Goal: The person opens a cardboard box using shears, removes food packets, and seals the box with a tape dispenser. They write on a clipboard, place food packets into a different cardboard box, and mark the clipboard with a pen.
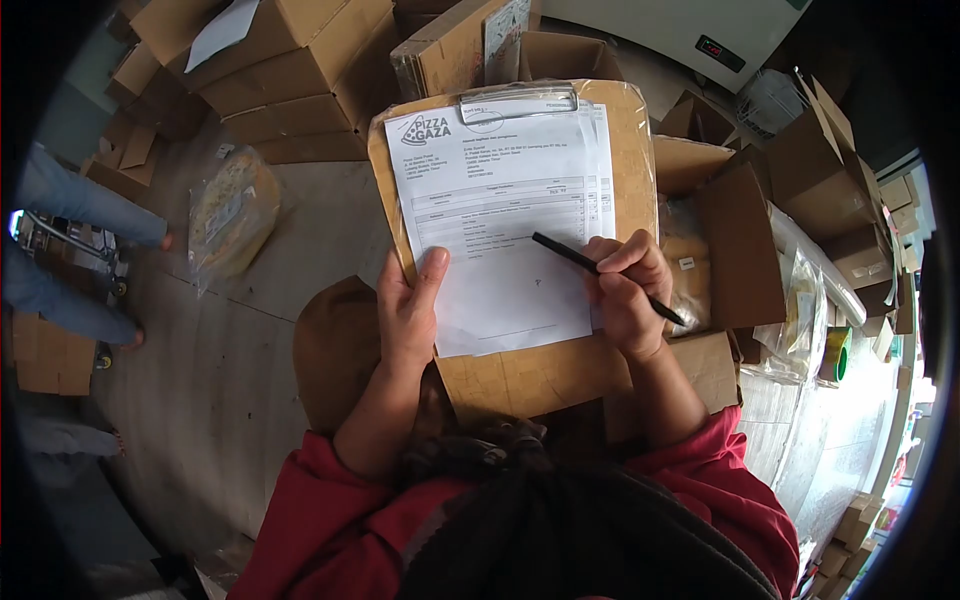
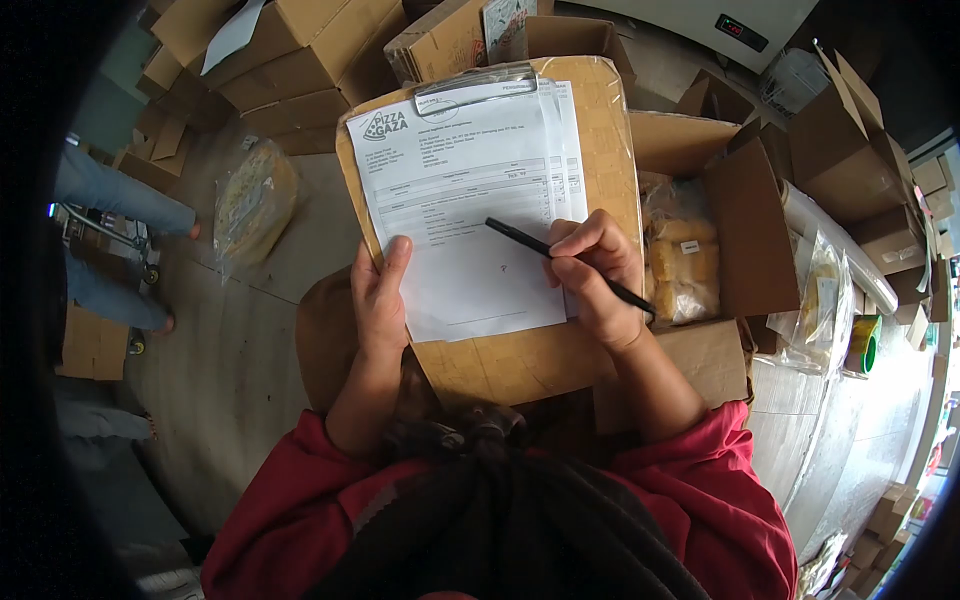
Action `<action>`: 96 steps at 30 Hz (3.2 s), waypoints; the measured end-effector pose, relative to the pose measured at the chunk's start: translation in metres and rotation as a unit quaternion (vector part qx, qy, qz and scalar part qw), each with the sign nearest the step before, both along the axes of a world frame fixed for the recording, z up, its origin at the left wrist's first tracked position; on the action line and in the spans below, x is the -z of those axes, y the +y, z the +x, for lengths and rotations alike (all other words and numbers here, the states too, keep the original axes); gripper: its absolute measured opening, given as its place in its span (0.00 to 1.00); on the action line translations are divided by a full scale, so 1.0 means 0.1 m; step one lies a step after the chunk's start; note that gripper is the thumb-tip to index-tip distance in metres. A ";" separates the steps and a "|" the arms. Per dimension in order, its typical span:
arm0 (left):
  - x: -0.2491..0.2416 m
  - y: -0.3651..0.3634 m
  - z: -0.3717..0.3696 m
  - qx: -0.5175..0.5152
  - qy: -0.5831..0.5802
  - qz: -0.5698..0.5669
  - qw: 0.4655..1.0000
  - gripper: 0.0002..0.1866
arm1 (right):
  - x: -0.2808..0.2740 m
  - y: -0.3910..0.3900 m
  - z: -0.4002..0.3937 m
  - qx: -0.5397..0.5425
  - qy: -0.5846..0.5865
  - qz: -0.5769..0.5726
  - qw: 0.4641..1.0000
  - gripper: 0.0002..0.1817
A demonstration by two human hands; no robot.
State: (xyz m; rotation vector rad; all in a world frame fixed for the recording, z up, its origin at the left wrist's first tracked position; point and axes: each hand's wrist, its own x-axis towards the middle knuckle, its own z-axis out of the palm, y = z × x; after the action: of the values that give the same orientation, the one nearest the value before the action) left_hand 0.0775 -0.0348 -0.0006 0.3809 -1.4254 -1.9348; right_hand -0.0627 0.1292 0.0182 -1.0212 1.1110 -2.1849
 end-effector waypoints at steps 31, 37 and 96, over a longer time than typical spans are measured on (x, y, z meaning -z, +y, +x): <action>-0.05 0.02 -0.04 -0.013 0.007 0.011 1.000 0.16 | -0.10 0.07 0.02 0.109 0.156 0.041 0.981 0.07; -0.07 0.03 -0.04 -0.021 0.001 0.018 1.000 0.16 | -0.27 0.08 -0.19 0.252 0.399 0.097 0.876 0.11; -0.10 0.05 -0.01 0.002 -0.035 0.037 0.999 0.18 | -0.01 -0.20 0.26 0.155 0.443 0.077 0.880 0.11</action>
State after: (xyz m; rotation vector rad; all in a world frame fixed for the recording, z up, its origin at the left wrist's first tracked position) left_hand 0.0766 -0.0300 0.0089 0.4857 -1.4025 -1.9997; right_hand -0.0363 0.1097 0.0190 -1.9676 1.9097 -1.7795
